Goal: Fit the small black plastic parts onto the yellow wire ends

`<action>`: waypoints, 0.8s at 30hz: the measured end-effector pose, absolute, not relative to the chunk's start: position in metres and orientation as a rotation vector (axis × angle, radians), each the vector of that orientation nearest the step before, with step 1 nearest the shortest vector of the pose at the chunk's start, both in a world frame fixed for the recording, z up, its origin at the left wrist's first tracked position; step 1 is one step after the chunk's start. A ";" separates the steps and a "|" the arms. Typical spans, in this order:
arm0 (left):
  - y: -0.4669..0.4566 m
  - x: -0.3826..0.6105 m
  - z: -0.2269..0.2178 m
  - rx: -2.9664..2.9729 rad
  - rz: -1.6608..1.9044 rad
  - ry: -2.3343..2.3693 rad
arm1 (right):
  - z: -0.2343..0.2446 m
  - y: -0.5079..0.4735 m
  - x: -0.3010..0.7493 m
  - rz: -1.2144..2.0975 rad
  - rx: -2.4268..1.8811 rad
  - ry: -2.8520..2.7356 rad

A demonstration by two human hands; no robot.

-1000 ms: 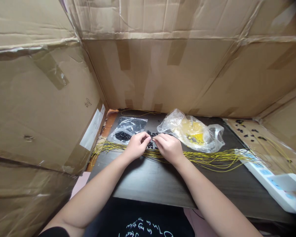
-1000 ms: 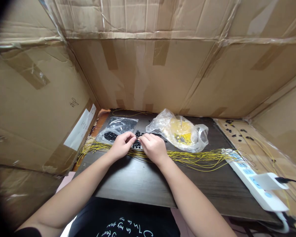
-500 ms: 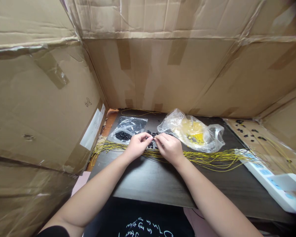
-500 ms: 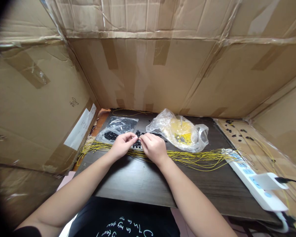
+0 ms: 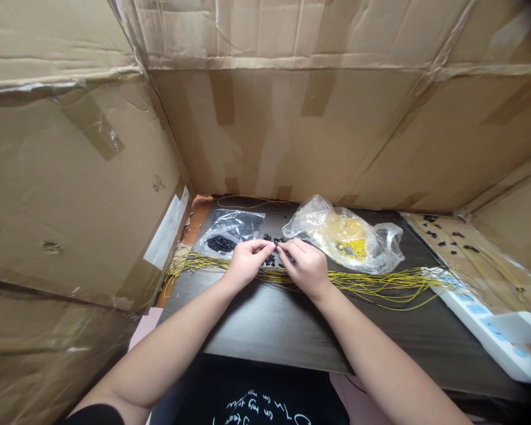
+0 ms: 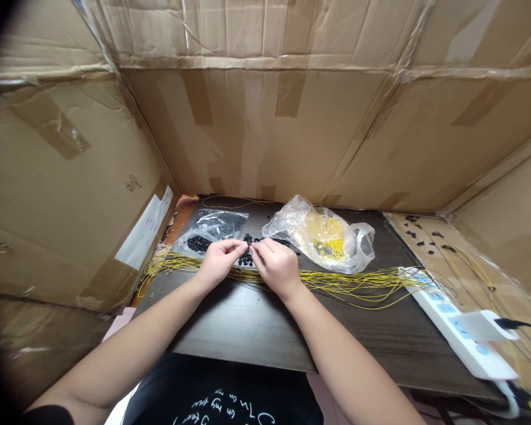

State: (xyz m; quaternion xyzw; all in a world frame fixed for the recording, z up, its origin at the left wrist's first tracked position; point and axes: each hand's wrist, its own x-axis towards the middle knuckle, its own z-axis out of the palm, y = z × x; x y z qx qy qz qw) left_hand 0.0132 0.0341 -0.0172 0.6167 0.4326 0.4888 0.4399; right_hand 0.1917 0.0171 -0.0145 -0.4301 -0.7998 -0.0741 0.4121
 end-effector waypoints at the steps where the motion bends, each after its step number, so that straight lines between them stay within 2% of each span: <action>1: 0.035 0.014 -0.018 1.514 1.222 1.062 | -0.015 0.017 0.192 -0.186 -1.080 -2.012; 11: 0.035 0.014 -0.016 1.417 1.252 0.996 | -0.009 0.015 0.186 0.211 -1.055 -1.828; 18: 0.036 0.012 -0.018 1.425 1.226 0.980 | -0.009 0.019 0.184 0.797 -1.071 -1.629; 24: 0.036 0.012 -0.021 1.413 1.188 0.983 | -0.008 0.016 0.185 0.394 -1.031 -1.754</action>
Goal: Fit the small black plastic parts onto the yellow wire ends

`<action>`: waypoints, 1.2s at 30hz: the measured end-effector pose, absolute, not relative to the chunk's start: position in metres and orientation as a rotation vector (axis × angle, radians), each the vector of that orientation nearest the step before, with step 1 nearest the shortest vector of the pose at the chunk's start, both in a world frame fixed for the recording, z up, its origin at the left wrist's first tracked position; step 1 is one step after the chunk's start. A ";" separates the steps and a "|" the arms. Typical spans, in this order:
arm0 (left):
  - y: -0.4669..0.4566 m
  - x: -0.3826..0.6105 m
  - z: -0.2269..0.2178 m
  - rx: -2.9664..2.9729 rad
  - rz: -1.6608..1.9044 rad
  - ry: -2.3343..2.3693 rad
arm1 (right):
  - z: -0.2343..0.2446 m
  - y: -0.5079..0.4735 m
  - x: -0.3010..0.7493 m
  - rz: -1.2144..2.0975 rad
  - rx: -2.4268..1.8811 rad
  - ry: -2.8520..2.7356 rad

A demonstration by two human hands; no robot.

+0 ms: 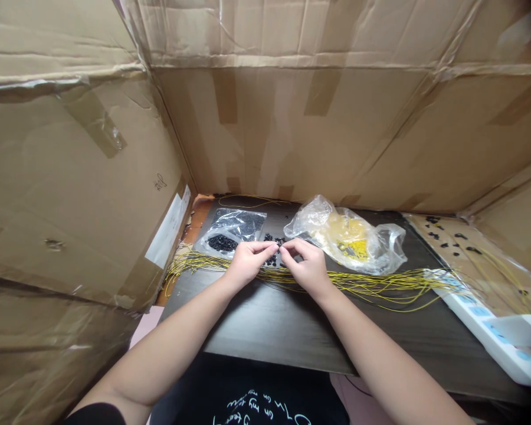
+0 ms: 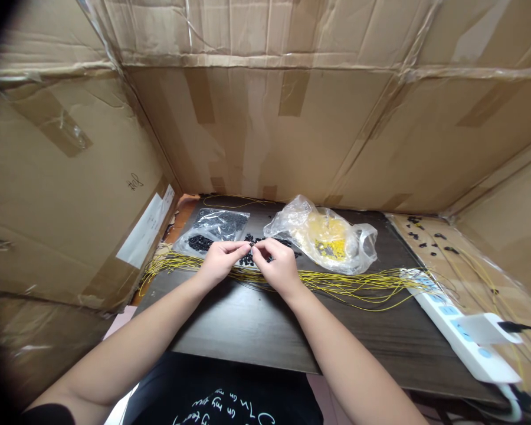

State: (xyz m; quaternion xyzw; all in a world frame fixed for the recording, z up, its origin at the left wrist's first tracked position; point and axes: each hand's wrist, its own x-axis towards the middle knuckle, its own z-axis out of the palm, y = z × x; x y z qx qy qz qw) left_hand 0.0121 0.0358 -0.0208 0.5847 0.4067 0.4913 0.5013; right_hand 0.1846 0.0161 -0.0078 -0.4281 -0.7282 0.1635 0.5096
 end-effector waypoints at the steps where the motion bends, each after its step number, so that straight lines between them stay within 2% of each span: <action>1: 0.036 0.012 -0.021 1.418 1.183 0.981 | -0.008 0.016 0.185 0.334 -1.010 -1.785; 12: 0.037 0.011 -0.026 1.468 1.176 0.979 | -0.009 0.016 0.187 0.223 -0.971 -1.849; 19: 0.040 0.008 -0.025 1.859 1.294 1.030 | -0.010 0.018 0.189 0.163 -0.967 -1.946; 27: 0.037 0.005 -0.016 1.990 1.254 1.010 | -0.011 0.017 0.191 0.097 -0.994 -2.033; 36: 0.038 0.007 -0.017 1.764 1.228 1.006 | 0.000 0.017 0.196 0.048 -1.068 -2.104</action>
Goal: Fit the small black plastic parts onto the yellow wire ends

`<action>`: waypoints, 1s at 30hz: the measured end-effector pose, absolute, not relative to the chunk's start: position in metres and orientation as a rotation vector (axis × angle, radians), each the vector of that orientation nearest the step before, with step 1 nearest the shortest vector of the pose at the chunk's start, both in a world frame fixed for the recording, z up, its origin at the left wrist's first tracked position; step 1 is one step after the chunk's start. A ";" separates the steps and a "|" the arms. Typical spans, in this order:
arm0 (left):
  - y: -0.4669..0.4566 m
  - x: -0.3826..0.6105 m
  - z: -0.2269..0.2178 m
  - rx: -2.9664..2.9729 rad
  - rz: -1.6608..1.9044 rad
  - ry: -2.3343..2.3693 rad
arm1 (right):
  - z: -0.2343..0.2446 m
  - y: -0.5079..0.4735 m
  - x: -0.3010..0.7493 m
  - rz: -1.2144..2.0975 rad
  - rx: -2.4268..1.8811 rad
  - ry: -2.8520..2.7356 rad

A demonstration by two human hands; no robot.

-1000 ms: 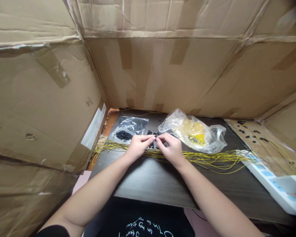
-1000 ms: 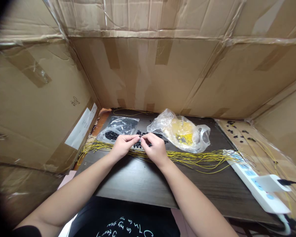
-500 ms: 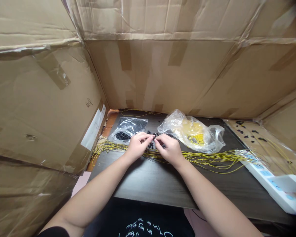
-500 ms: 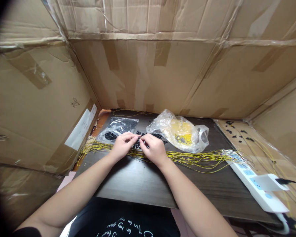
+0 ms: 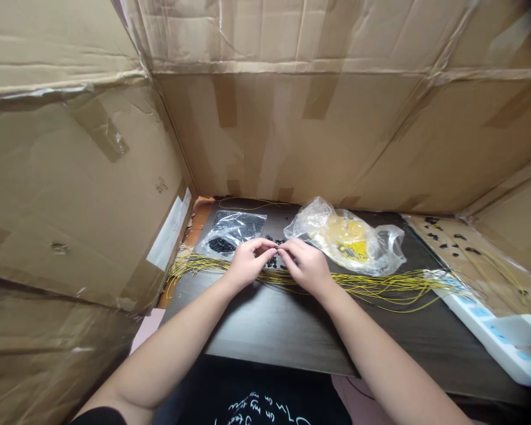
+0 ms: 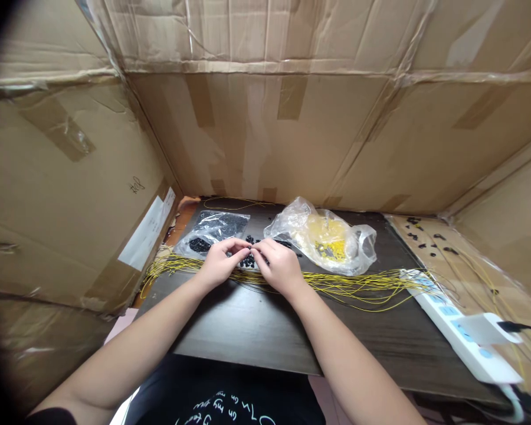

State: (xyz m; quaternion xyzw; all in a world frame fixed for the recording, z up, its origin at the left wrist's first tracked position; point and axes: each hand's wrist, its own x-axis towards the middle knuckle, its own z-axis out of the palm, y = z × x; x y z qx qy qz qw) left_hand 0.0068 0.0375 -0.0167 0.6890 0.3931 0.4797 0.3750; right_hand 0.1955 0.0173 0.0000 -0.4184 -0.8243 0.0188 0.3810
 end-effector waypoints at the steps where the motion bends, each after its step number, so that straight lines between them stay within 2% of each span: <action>1: 0.037 0.007 -0.017 1.743 1.236 1.003 | 0.006 0.018 0.201 0.026 -1.100 -2.111; 4: 0.037 0.008 -0.016 1.711 1.243 1.017 | 0.026 0.024 0.231 -0.045 -1.350 -2.023; 7: 0.037 0.008 -0.016 1.695 1.238 1.017 | 0.037 0.034 0.274 -0.095 -1.799 -2.004; 10: 0.036 0.008 -0.016 1.677 1.234 0.993 | 0.033 0.042 0.311 -0.096 -2.219 -2.128; 13: 0.035 0.009 -0.015 1.680 1.238 0.963 | 0.017 0.048 0.331 -0.004 -2.448 -2.149; 30: 0.029 0.010 -0.009 1.681 1.272 0.897 | -0.034 0.056 0.336 -0.147 -1.985 -2.074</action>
